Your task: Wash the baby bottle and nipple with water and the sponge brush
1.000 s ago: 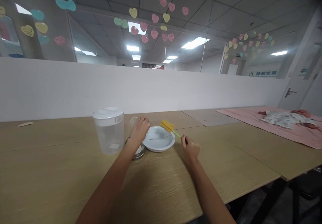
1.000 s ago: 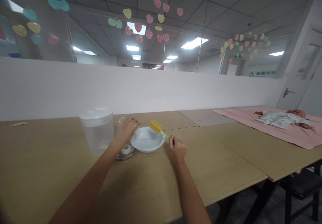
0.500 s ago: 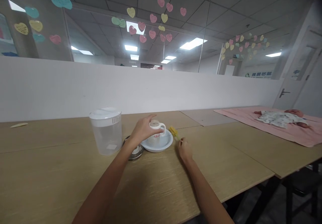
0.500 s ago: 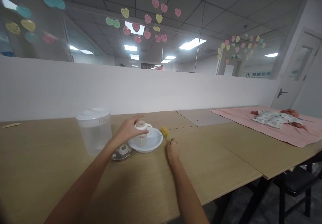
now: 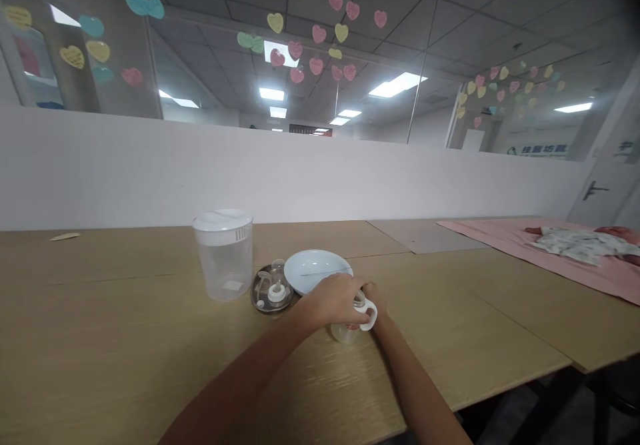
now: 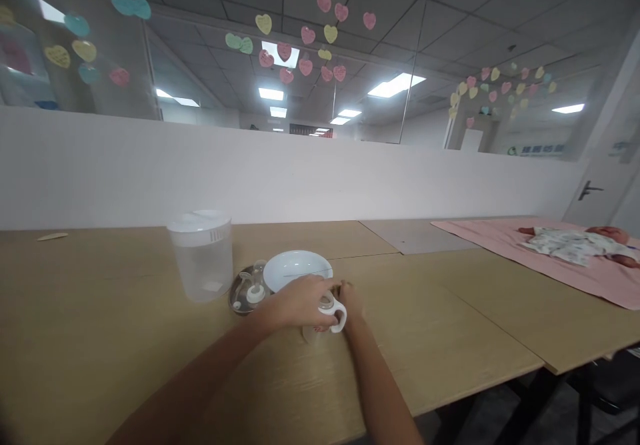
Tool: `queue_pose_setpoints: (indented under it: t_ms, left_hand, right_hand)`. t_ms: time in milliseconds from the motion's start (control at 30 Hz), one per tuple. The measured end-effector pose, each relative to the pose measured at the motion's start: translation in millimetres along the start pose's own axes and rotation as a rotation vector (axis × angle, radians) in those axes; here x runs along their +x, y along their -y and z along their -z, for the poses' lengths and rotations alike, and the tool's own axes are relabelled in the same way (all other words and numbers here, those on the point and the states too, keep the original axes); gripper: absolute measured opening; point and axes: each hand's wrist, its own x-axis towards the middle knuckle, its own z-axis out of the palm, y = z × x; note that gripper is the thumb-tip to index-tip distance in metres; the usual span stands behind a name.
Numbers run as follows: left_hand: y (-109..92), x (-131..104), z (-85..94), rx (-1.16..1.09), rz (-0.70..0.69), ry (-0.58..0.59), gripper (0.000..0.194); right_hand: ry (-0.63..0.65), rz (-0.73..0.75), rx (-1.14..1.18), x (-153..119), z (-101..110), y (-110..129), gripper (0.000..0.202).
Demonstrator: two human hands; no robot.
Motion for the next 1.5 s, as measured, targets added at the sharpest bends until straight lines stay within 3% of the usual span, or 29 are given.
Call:
queue_pose_setpoints:
  t_ms: [400,600,667,733,800,867,1000,1200,1333,1500]
  left_hand:
    - [8.7,2.1,-4.2,0.185,0.139,0.155,0.059]
    - [23.9,1.0,8.6,0.058,0.168,0.194,0.069]
    - [39.5,0.1,21.5,-0.040,0.186,0.122,0.068]
    - [61.3,-1.7,36.3,-0.105,0.252,-0.046,0.053]
    - [87.0,-5.0,47.8,0.038,0.417,-0.182,0.051]
    - [112.4,-10.5,50.7,0.189,0.610,-0.213,0.050]
    - [147.8,-27.1,27.3,0.250,0.765,-0.143,0.029]
    - [162.3,-51.7,-17.5,0.275,0.805,-0.047,0.022]
    - [166.1,-57.1,-25.8,0.291,0.801,-0.049,0.028]
    - [168.8,-56.3,-23.0,0.295,0.817,-0.064,0.025]
  right_hand:
    - [0.079,0.013,-0.039,-2.4,1.7,3.8,0.027]
    - [0.097,0.011,-0.037,-5.9,6.4,6.2,0.034]
    - [0.089,-0.003,-0.035,-5.8,7.0,6.3,0.038]
    - [0.054,-0.022,-0.027,-4.1,5.9,5.3,0.039]
    - [-0.016,-0.039,-0.006,-1.5,3.7,3.7,0.035]
    - [-0.103,-0.046,0.034,0.7,1.3,2.4,0.030]
    - [-0.228,-0.026,0.144,1.5,-0.8,3.0,0.028]
    - [-0.209,0.087,0.345,1.7,-0.9,7.4,0.036]
    - [-0.146,0.155,0.385,8.5,1.2,10.5,0.040]
    - [-0.089,0.170,0.297,20.5,11.5,18.2,0.035]
